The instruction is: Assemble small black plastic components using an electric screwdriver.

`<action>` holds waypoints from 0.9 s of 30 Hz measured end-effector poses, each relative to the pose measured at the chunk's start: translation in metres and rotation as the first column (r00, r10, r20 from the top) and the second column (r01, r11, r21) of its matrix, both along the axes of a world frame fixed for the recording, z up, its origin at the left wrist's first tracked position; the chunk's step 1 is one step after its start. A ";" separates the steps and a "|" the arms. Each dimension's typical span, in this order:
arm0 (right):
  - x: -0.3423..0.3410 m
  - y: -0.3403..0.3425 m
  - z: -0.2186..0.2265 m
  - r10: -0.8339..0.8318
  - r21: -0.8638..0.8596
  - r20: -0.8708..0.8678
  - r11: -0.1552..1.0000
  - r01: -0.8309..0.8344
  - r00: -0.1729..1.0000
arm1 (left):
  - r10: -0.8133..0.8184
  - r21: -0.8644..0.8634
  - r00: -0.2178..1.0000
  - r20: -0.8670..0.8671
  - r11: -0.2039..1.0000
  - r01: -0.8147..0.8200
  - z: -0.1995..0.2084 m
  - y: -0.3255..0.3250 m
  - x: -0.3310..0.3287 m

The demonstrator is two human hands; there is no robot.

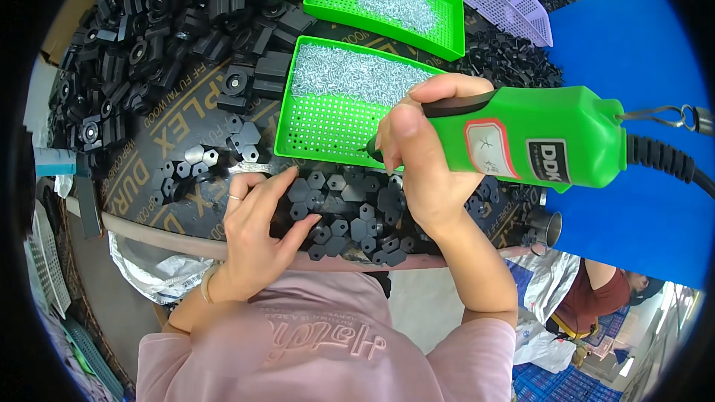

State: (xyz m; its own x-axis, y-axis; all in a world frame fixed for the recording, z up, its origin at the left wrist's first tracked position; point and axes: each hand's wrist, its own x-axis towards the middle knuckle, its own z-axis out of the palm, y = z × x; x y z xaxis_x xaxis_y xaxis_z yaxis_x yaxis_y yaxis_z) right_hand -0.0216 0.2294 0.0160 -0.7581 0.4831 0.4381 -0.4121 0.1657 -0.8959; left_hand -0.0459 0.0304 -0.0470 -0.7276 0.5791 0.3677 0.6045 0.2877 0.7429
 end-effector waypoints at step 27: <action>0.029 -0.062 0.042 0.389 -0.058 0.155 0.921 -0.385 0.908 | -0.030 0.031 0.999 -0.029 0.999 0.031 -0.003 -0.004 -0.003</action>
